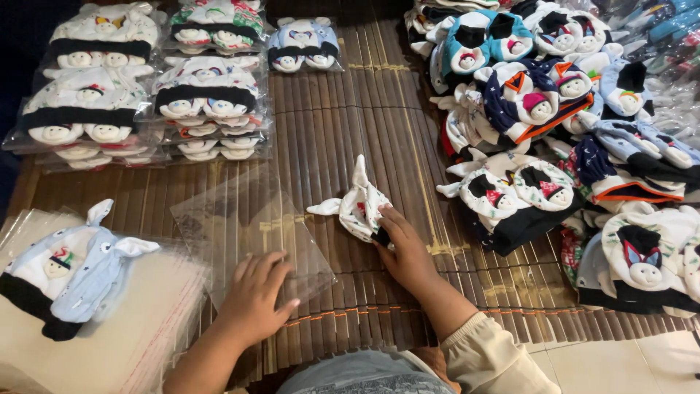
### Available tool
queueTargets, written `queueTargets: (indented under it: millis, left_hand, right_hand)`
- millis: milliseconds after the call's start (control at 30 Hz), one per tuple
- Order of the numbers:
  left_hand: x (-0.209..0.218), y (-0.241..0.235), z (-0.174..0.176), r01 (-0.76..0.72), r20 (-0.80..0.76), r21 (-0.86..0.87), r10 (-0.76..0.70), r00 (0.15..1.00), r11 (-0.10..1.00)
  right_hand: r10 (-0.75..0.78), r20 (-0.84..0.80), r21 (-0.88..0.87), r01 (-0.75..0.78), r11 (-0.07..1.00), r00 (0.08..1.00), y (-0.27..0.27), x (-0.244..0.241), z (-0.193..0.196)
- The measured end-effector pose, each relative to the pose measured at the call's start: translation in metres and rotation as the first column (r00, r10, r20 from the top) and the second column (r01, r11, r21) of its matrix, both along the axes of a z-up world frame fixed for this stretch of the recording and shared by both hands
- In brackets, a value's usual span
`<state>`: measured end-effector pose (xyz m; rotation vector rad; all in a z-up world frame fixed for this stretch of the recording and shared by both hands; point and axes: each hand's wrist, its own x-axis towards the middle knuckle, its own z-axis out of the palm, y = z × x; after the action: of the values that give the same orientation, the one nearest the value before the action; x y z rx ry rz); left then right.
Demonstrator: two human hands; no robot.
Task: Packaging sets of baby hats and booties into plastic bags
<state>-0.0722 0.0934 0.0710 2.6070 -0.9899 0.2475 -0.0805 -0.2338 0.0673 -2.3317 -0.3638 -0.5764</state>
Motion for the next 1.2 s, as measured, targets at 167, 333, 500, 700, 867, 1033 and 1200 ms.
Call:
queueTargets:
  millis: [167, 333, 500, 700, 867, 1033, 1200]
  left_hand:
    - [-0.019, 0.039, -0.028, -0.083, 0.040, 0.069, 0.080, 0.996, 0.994]
    - [-0.014, 0.023, -0.032, -0.082, 0.056, 0.052, 0.079, 0.995, 0.995]
    - [-0.003, -0.024, -0.018, -0.030, 0.141, -0.045, 0.036, 0.989, 0.999]
    - [0.036, -0.067, -0.047, -0.058, 0.116, -0.123, 0.072, 0.991, 0.991]
    - [0.050, -0.091, -0.033, -0.118, 0.002, -0.236, 0.122, 0.992, 0.964]
    - [0.057, -0.101, -0.034, -0.108, 0.027, -0.318, 0.123, 0.992, 0.942]
    - [0.061, -0.103, -0.039, -0.119, 0.037, -0.323, 0.138, 0.990, 0.939]
  right_hand:
    - [0.008, -0.031, 0.042, -0.007, 0.999, 0.999, -0.004, 0.001, -0.003]
    - [0.010, -0.030, 0.125, -0.007, 0.992, 0.999, -0.011, 0.000, 0.005]
    - [-0.091, -0.091, 0.273, 0.112, 0.955, 0.992, -0.032, -0.005, 0.006]
    - [-0.222, -0.136, 0.290, 0.253, 0.923, 0.965, -0.053, -0.023, 0.031]
    - [-0.030, -0.242, 0.418, 0.132, 0.899, 0.970, -0.089, -0.056, 0.040]
    - [0.185, -0.345, 0.488, 0.007, 0.873, 0.920, -0.090, -0.077, 0.056]
    - [0.268, -0.433, 0.473, -0.036, 0.880, 0.860, -0.077, -0.068, 0.046]
